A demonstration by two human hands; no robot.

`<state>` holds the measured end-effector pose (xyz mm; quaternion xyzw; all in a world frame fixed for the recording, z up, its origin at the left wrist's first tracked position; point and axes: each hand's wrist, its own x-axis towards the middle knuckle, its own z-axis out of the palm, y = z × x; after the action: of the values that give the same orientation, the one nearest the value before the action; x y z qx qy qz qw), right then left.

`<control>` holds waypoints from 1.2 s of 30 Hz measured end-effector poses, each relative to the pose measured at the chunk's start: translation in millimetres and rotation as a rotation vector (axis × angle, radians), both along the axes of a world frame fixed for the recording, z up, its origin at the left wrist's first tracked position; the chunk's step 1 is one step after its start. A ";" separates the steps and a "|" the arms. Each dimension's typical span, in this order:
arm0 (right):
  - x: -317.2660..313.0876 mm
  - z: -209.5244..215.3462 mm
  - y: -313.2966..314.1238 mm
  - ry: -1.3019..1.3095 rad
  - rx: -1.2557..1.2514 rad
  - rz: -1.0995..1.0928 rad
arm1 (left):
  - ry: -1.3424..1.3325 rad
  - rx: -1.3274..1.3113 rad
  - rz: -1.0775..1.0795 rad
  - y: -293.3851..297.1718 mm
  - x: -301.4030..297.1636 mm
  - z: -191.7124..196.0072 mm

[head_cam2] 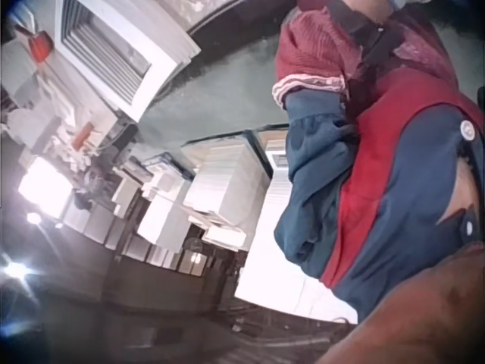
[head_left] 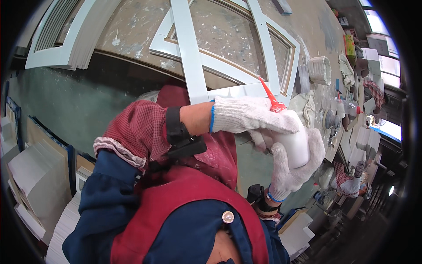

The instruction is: Sand the edges of wooden window frames and apply glue to the corners at a factory workbench.

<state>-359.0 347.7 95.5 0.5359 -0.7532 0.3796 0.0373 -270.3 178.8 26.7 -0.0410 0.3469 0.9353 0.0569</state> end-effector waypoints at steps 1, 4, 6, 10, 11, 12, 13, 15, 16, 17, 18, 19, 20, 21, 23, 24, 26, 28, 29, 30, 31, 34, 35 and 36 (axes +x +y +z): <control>3.3 0.1 0.8 0.002 0.003 0.008 | 0.002 0.003 0.008 -0.6 4.6 0.9; 16.0 -0.4 6.1 -0.015 -0.016 0.039 | 0.018 -0.092 -0.001 -6.7 34.3 21.8; 29.6 -1.6 8.8 -0.057 0.054 0.106 | 0.028 -0.080 -0.109 -5.5 56.7 1.7; 39.7 -10.5 9.5 -0.002 0.199 0.225 | -0.082 0.100 -0.078 16.3 85.5 -28.5; 40.7 -12.7 9.1 0.026 0.192 0.218 | -0.084 0.110 -0.073 15.5 86.1 -25.1; 41.9 -13.6 8.7 0.055 0.185 0.210 | -0.069 0.085 -0.018 13.5 85.2 -18.2; 43.7 -11.9 7.8 0.054 0.193 0.215 | -0.054 0.059 0.036 12.6 84.0 -14.6; 46.0 -6.0 1.6 0.135 0.213 0.176 | -0.042 0.049 0.035 11.9 82.2 -18.7; 46.1 -5.7 -0.6 0.139 0.218 0.181 | -0.030 0.083 0.079 12.5 82.8 -18.5; 46.1 -6.7 -1.3 0.142 0.226 0.186 | -0.021 0.119 0.122 13.8 83.7 -18.9; 46.2 -7.7 -1.6 0.144 0.233 0.191 | -0.019 0.124 0.125 13.7 84.3 -19.9; 46.4 -9.3 -1.2 0.145 0.238 0.195 | -0.016 0.151 0.109 13.2 84.8 -21.3; 47.7 -11.3 -0.3 0.141 0.239 0.183 | -0.013 0.179 0.090 12.8 86.0 -23.0; 48.8 -12.1 0.1 0.137 0.240 0.171 | -0.012 0.184 0.093 12.9 86.9 -25.5; 49.8 -12.1 -0.4 0.140 0.246 0.179 | -0.023 0.176 0.052 13.6 87.3 -29.8; 49.7 -12.3 -0.6 0.142 0.247 0.185 | -0.022 0.180 0.051 13.8 87.9 -29.5; 50.5 -11.5 -2.0 0.152 0.249 0.184 | -0.016 0.197 0.080 12.5 89.5 -26.2; 51.6 -10.1 -3.0 0.163 0.251 0.182 | -0.009 0.186 0.104 14.5 88.3 -27.4; 51.6 -11.1 -2.7 0.162 0.253 0.170 | -0.005 0.170 0.132 15.6 87.8 -28.7; 51.7 -12.0 -2.6 0.162 0.255 0.158 | -0.005 0.170 0.131 15.9 87.8 -29.3; 52.0 -13.0 -2.8 0.162 0.255 0.156 | -0.013 0.177 0.133 15.9 87.8 -30.0; 52.7 -15.4 -4.4 0.144 0.253 0.152 | -0.021 0.174 0.138 15.0 88.5 -30.1; 52.8 -15.4 -5.3 0.151 0.248 0.165 | -0.021 0.163 0.140 14.4 88.7 -29.9; 52.9 -15.5 -6.0 0.158 0.243 0.179 | -0.021 0.164 0.140 15.1 88.4 -31.3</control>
<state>-306.1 341.7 80.0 0.6295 -0.7376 0.2442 -0.0027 -181.9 194.0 -4.6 -0.0701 0.2648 0.9618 -0.0017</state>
